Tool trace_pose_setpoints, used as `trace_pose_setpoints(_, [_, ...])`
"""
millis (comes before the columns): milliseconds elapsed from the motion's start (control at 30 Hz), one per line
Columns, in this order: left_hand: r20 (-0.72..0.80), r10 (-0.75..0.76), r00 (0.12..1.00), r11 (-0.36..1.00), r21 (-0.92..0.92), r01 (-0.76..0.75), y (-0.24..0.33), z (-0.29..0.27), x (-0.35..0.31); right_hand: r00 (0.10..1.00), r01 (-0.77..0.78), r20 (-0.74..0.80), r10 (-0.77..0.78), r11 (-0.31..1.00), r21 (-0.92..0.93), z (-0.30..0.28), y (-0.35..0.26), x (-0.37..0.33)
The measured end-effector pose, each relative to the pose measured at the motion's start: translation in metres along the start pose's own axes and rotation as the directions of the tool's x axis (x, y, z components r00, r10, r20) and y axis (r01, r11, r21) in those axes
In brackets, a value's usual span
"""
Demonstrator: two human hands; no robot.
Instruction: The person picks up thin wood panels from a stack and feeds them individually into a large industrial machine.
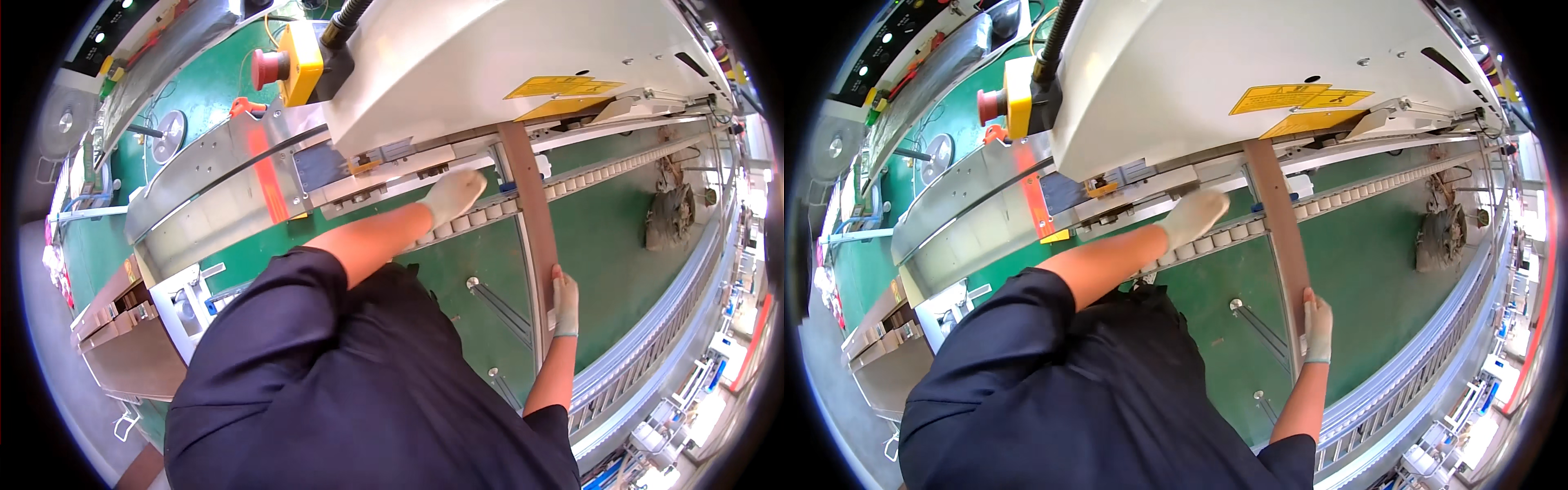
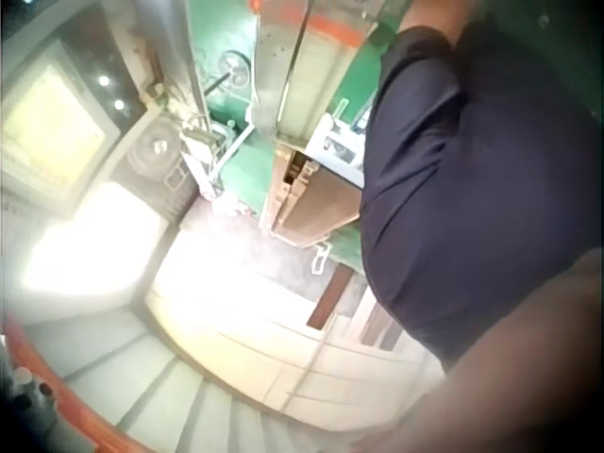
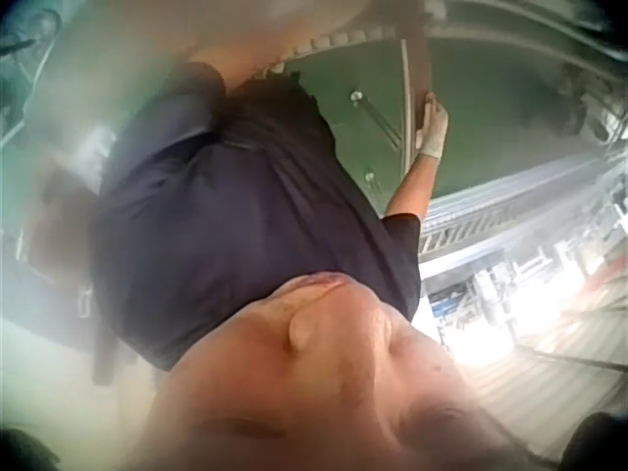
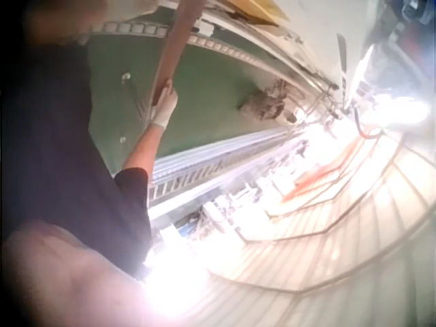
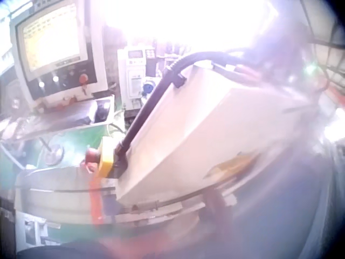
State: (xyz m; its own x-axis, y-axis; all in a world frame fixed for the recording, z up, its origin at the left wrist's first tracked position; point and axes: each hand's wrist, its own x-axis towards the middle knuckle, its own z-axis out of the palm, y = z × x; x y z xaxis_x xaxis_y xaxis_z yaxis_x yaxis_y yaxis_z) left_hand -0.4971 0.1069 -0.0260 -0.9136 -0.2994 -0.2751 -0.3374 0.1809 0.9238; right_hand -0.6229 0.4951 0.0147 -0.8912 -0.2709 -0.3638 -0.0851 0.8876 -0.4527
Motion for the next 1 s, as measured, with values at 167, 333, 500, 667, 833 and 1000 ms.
trace_pose_setpoints(167, [-0.003, 0.052, 0.999, 0.964, 0.260, -0.049, -0.047, -0.060, -0.114, 0.713, 0.305, -0.493, -0.499, 0.853, -0.424, 0.043, -0.108, 0.025])
trace_pose_setpoints(333, [-0.186, -0.141, 0.972, 0.903, 0.379, 0.203, -0.079, -0.117, -0.232, 0.288, 0.941, -0.030, -0.957, 0.289, -0.177, 0.185, -0.239, -0.054])
trace_pose_setpoints(500, [-0.573, -0.172, 0.801, 0.762, 0.438, 0.477, -0.106, -0.150, -0.345, 0.193, 0.970, 0.351, -0.916, 0.232, 0.072, 0.261, -0.307, -0.151])
trace_pose_setpoints(667, [-0.883, -0.159, 0.442, 0.502, 0.313, 0.806, -0.133, -0.159, -0.442, -0.022, 0.992, 0.505, -0.863, 0.045, 0.121, 0.276, -0.331, -0.180])
trace_pose_setpoints(833, [-0.895, -0.151, 0.420, 0.646, 0.232, 0.727, -0.151, -0.188, -0.476, 0.000, 0.998, 0.592, -0.806, 0.034, 0.047, 0.289, -0.349, -0.191])
trace_pose_setpoints(1000, [-0.630, 0.030, 0.776, 0.749, 0.528, 0.400, -0.178, -0.200, -0.491, 0.157, 0.982, 0.454, -0.877, 0.187, 0.022, 0.325, -0.355, -0.231])
